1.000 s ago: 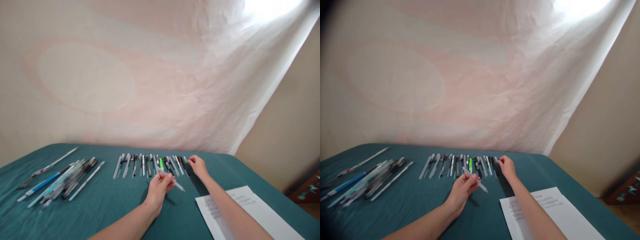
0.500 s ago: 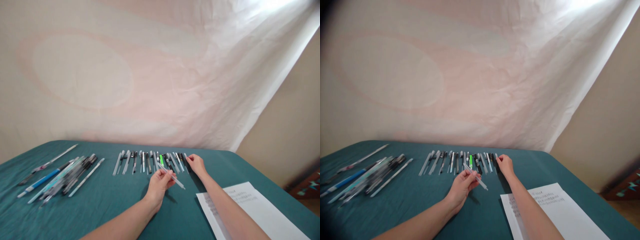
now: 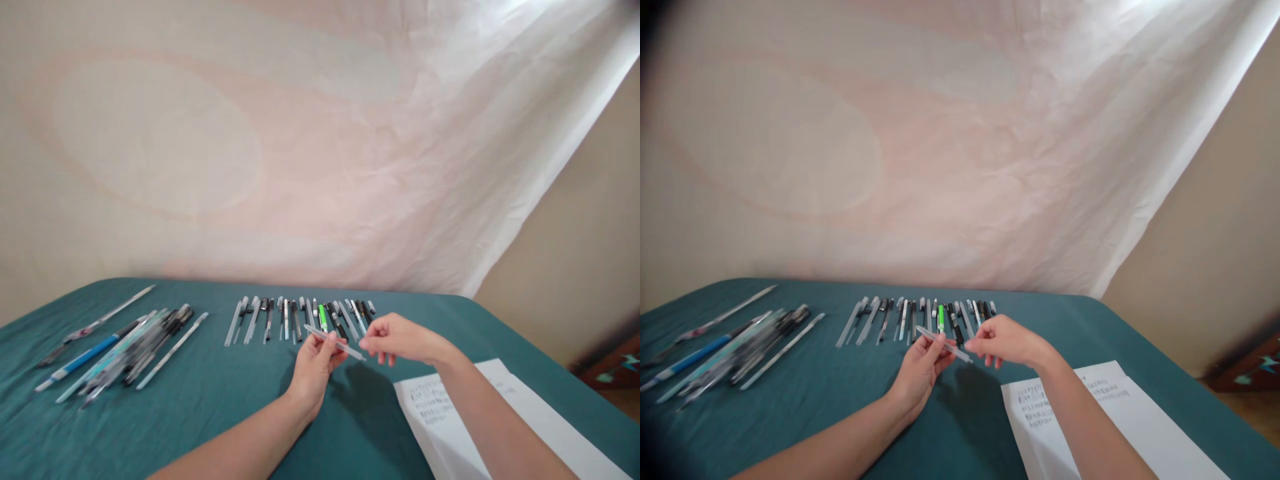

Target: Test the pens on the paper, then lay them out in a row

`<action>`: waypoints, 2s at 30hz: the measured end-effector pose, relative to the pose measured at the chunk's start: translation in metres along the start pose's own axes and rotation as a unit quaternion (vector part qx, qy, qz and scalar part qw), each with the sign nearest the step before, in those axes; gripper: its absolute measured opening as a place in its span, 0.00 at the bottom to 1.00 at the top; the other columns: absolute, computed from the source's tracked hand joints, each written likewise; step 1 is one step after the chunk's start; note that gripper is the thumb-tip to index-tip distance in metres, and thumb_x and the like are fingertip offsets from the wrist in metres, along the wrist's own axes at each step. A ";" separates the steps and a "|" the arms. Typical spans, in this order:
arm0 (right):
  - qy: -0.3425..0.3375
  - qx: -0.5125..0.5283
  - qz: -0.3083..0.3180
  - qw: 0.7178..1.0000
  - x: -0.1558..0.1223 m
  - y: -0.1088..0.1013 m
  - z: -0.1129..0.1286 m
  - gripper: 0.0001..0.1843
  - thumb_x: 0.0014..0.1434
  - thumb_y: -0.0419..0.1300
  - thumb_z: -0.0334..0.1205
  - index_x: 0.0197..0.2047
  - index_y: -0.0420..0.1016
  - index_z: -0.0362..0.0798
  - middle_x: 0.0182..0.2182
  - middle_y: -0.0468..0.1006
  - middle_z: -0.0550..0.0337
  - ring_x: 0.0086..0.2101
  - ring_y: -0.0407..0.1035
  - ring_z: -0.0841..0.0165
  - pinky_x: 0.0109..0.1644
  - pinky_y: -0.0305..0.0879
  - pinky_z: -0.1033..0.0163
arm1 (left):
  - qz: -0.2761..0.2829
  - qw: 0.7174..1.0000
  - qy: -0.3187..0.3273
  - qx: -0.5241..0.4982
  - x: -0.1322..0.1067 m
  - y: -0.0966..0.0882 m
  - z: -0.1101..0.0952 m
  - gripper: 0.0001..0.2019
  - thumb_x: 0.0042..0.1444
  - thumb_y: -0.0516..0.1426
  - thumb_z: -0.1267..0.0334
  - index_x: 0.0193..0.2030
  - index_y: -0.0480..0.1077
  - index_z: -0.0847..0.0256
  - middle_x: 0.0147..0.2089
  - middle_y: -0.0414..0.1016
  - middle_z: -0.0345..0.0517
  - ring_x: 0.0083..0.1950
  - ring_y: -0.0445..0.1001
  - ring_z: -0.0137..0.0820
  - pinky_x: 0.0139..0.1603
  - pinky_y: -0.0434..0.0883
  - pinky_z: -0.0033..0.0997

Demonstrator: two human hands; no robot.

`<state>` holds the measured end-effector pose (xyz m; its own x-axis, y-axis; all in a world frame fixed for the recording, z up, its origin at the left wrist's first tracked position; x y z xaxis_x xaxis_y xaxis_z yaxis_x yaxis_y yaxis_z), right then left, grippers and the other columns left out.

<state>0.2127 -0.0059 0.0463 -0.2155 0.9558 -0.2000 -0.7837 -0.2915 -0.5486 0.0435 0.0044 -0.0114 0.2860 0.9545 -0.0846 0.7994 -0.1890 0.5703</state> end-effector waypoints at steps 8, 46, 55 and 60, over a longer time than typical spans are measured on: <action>0.003 -0.139 -0.029 0.990 -0.018 0.020 0.017 0.09 0.46 0.57 0.41 0.23 0.74 0.44 0.17 0.74 0.60 0.19 0.67 0.72 0.20 0.57 0.71 | 0.004 1.000 0.014 0.003 0.000 -0.001 0.000 0.13 0.47 0.58 0.56 0.32 0.64 0.64 0.34 0.72 0.46 0.33 0.70 0.25 0.39 0.70 0.31; 0.173 -0.134 -0.219 0.951 0.021 -0.035 -0.114 0.11 0.43 0.57 0.40 0.16 0.68 0.44 0.12 0.68 0.62 0.13 0.59 0.75 0.16 0.49 0.71 | -0.011 0.999 0.020 0.038 0.000 -0.004 -0.002 0.17 0.45 0.57 0.50 0.31 0.62 0.63 0.29 0.70 0.43 0.29 0.71 0.27 0.31 0.70 0.27; 0.131 -0.118 -0.192 0.966 0.012 -0.029 -0.079 0.16 0.47 0.56 0.48 0.20 0.68 0.43 0.16 0.71 0.60 0.16 0.62 0.75 0.18 0.55 0.72 | 0.017 0.997 0.018 0.074 0.000 -0.003 0.000 0.16 0.47 0.55 0.50 0.30 0.63 0.63 0.28 0.69 0.41 0.29 0.69 0.25 0.30 0.68 0.25; 0.034 -0.014 -0.036 0.999 -0.001 0.004 -0.019 0.16 0.49 0.55 0.50 0.28 0.70 0.44 0.25 0.75 0.58 0.22 0.66 0.75 0.22 0.60 0.72 | 0.037 0.994 0.037 0.093 -0.002 0.000 -0.003 0.16 0.45 0.57 0.51 0.30 0.64 0.63 0.27 0.69 0.41 0.28 0.69 0.25 0.30 0.67 0.24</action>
<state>0.2204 -0.0088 0.0288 -0.1184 0.9697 -0.2138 -0.7793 -0.2242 -0.5851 0.0413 0.0037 -0.0085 0.3142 0.9492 0.0159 0.8632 -0.2926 0.4115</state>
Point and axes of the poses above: each hand's wrist, its own x-axis towards the middle knuckle, its own y-axis out of the palm, z = x × y, the point moved 3 cm from there along x, towards the middle knuckle
